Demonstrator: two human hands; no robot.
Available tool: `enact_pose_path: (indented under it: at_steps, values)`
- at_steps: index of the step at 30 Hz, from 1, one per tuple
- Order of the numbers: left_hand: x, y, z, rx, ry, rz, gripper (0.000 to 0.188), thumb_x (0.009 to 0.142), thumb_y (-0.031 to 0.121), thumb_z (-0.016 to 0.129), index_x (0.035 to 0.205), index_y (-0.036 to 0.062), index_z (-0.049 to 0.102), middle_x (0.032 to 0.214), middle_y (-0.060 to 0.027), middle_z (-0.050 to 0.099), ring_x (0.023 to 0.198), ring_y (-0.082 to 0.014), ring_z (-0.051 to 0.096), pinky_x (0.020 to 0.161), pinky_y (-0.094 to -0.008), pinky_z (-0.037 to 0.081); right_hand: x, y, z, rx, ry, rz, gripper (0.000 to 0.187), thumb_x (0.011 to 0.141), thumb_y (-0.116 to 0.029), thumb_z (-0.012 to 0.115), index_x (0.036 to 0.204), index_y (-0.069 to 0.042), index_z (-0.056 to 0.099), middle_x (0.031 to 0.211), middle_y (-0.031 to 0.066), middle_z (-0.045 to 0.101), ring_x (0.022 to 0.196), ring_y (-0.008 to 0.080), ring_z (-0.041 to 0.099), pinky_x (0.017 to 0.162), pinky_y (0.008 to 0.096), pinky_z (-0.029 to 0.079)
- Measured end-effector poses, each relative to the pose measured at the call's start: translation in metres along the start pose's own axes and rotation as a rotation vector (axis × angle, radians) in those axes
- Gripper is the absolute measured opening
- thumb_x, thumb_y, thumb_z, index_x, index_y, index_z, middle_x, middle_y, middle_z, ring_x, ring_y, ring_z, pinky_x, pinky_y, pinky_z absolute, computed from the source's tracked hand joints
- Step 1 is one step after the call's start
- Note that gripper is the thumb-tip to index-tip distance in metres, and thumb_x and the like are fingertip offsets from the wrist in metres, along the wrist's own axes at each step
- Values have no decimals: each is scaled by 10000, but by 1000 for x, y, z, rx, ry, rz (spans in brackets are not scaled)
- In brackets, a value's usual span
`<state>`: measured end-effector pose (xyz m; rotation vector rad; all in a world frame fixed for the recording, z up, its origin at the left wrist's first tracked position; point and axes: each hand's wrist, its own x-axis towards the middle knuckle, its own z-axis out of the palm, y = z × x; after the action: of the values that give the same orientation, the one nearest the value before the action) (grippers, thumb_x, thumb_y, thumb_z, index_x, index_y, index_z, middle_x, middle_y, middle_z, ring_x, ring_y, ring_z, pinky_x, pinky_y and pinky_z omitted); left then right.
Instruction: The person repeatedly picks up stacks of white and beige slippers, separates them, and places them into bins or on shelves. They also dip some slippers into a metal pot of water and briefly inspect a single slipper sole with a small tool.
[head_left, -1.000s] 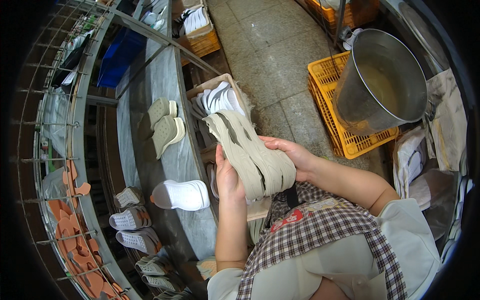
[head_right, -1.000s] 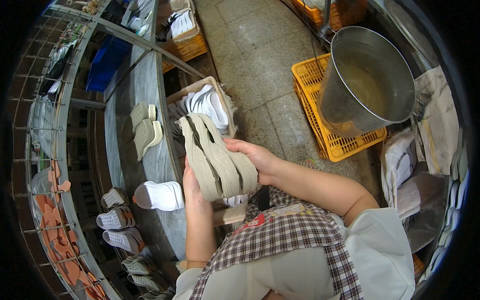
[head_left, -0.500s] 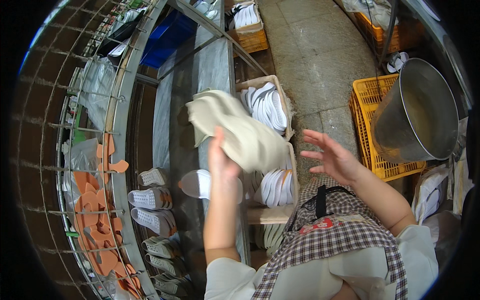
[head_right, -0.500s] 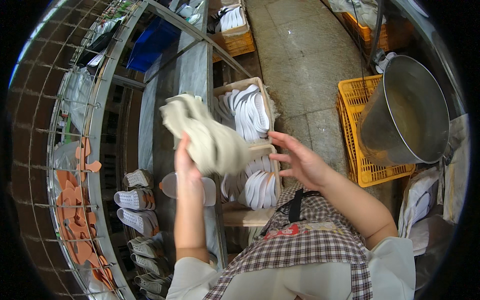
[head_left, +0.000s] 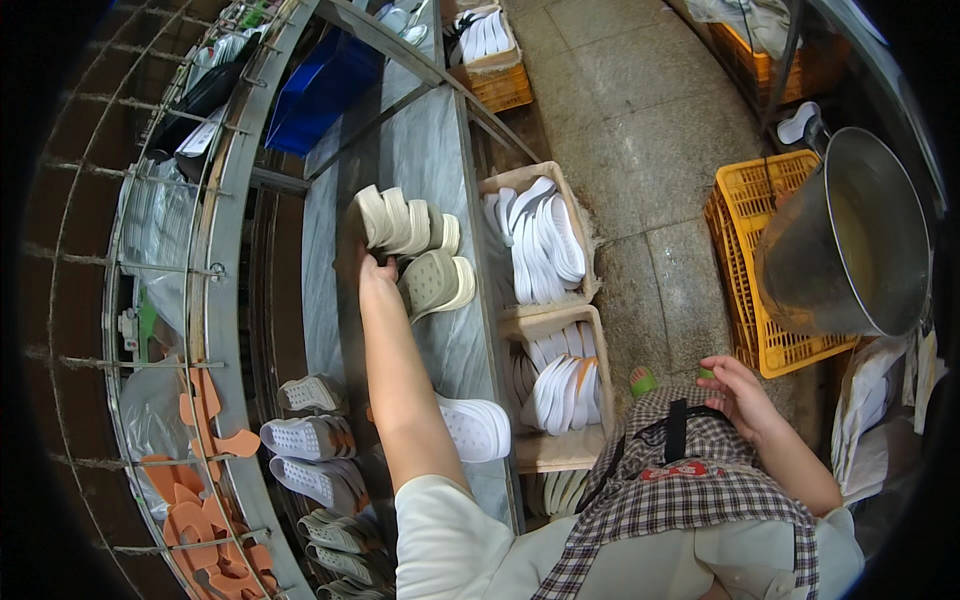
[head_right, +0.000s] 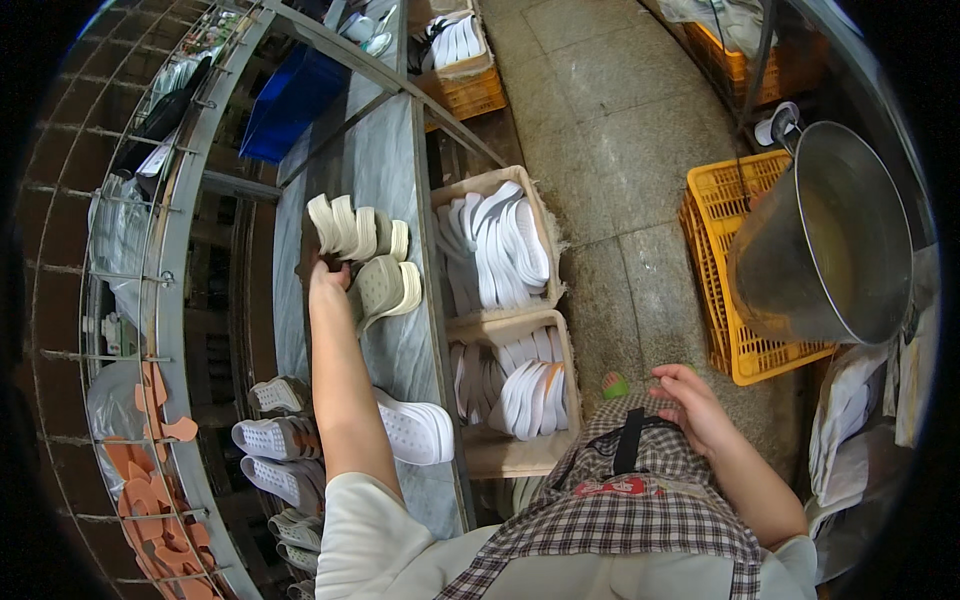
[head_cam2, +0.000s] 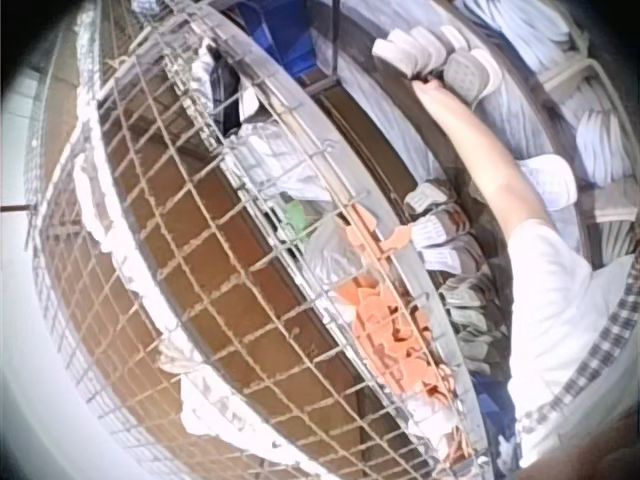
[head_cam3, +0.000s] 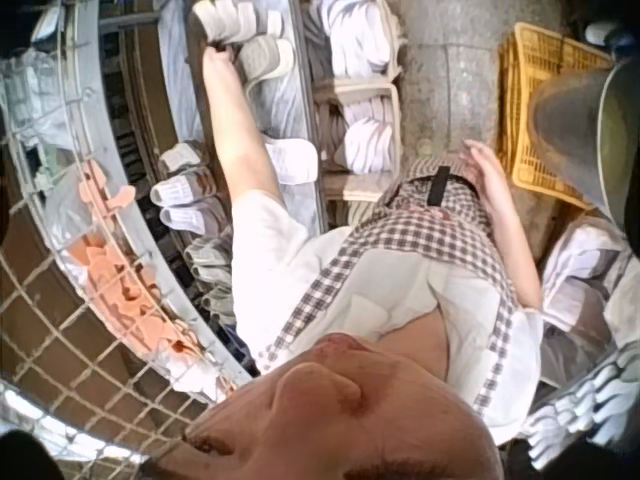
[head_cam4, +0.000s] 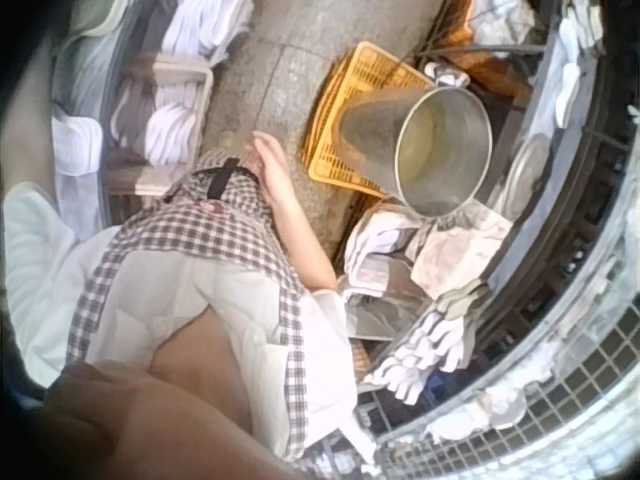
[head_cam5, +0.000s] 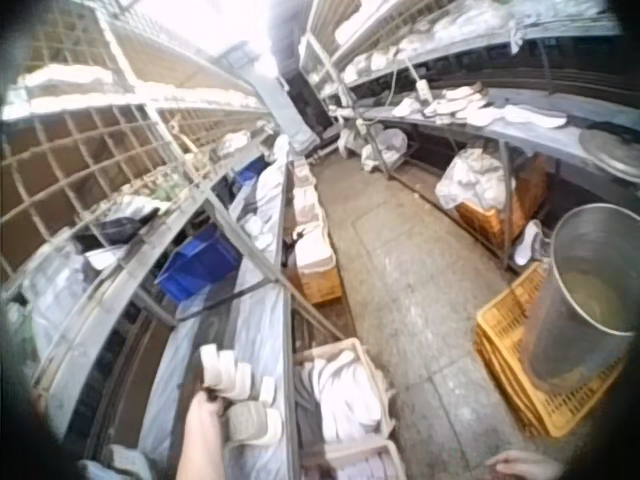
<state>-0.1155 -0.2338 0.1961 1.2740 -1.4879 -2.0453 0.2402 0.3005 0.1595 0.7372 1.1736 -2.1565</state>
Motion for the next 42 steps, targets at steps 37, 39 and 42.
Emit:
enact_pose_path:
  at_steps: [37,39,42]
  values:
    - [-210,-10,-295,-928,-501,-186,308,889,7,464,1190,-45,508,1135,-176,570,1010,-263,586,827,-332,531,40,12,53,-263,-143,71,226,894,-182,552,1104,-98,555,1070,10,592,925,96,547,738,250,428]
    - [-290,-32,-270,-1044,-575,-363,355,822,-42,541,1169,-80,477,1162,-179,513,1012,-263,562,858,-329,534,37,-3,63,-335,-230,11,278,895,-181,553,1157,-91,544,1108,28,592,954,106,551,758,251,435]
    - [-368,-49,-235,-821,-750,-366,325,823,-42,545,1135,-106,478,1048,-157,490,900,-210,534,828,-276,542,34,-24,84,-386,-410,-104,358,897,-185,558,1237,-82,513,1165,57,583,1012,131,551,806,267,446]
